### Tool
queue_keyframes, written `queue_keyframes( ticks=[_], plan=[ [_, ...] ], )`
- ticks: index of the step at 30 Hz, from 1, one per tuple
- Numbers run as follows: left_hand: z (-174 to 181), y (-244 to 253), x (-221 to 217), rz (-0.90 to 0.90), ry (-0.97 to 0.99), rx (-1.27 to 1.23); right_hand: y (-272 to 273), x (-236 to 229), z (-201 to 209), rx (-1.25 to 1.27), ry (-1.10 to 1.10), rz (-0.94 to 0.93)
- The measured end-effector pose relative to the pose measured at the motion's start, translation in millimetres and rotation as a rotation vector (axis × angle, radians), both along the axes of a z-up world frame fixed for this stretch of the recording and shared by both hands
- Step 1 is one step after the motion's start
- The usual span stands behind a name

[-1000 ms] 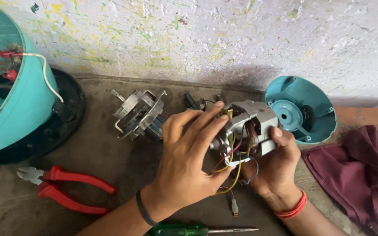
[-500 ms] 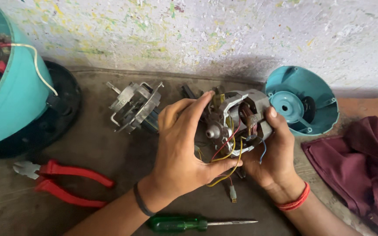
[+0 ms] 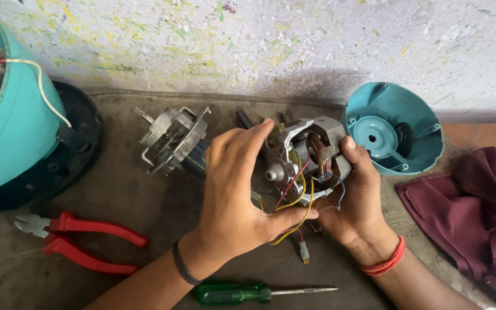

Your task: The person disassembles a small electric motor, separating the stator and rotor components. They wipe the rotor with a cloth, use a screwdriver to adjust internal parts, and manipulate various colored wires. The person repeatedly handles and reassembles the motor components on a workbench.

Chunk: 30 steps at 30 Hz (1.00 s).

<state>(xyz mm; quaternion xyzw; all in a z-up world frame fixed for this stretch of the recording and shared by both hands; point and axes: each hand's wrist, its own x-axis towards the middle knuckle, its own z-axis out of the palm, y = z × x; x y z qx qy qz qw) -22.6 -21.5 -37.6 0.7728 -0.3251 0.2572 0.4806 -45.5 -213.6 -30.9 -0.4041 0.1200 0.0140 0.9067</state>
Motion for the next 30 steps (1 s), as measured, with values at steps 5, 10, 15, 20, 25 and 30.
queue_keyframes(
  ticks=[5, 10, 15, 20, 25, 30],
  plan=[
    [-1, 1, 1, -0.022, -0.001, -0.003, 1, 1, 1, 0.023, 0.006, 0.004],
    [0, 1, 0, -0.038, 0.004, -0.007, 0, 0, 1, 0.004, 0.008, -0.028],
    [2, 1, 2, -0.039, -0.001, 0.022, -1, 1, -2, 0.011, 0.008, -0.037],
    [4, 0, 2, -0.035, -0.008, 0.051, 0, 1, 1, 0.006, -0.003, -0.021],
    [8, 0, 2, -0.042, -0.017, 0.073, 3, 0, 5, -0.003, -0.002, -0.010],
    [13, 1, 1, -0.043, -0.013, 0.124, 3, -3, 5, -0.054, -0.106, -0.010]
  ],
)
